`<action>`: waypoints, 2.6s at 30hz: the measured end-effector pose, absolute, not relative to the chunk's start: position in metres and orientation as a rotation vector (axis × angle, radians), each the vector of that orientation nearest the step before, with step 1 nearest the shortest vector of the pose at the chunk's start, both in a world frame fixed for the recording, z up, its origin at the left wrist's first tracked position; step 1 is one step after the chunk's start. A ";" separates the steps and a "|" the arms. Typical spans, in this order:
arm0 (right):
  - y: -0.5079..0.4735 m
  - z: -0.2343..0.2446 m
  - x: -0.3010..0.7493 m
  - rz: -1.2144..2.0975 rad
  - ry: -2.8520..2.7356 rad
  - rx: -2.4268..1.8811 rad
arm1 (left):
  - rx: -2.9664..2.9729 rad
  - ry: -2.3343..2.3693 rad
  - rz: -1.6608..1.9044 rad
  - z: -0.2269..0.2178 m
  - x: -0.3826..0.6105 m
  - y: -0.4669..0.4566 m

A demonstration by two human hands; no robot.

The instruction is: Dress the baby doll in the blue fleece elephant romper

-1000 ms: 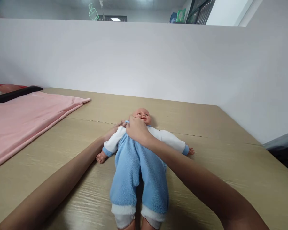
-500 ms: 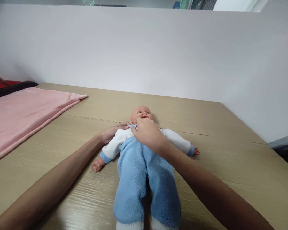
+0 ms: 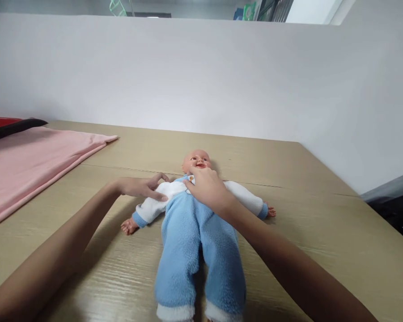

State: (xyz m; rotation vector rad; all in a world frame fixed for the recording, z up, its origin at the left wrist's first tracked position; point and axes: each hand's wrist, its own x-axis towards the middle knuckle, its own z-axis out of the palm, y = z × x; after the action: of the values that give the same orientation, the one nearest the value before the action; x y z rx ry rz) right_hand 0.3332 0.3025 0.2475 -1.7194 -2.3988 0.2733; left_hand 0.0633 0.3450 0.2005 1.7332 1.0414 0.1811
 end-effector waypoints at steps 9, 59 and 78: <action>0.303 0.251 0.337 0.142 -2.444 -1.804 | 1.877 1.163 -0.078 0.205 0.060 0.348; 0.256 0.182 0.457 0.725 -1.907 -1.094 | 2.392 0.275 1.391 0.192 0.235 0.319; 0.256 0.139 0.447 0.804 -1.271 -1.463 | 2.366 0.712 0.890 0.183 0.250 0.337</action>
State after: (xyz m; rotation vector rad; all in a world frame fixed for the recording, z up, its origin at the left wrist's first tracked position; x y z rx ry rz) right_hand 0.4474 0.2564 0.1392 -1.4626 -1.2707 0.8042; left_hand 0.2503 0.3370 0.1832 2.3658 0.7117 0.8896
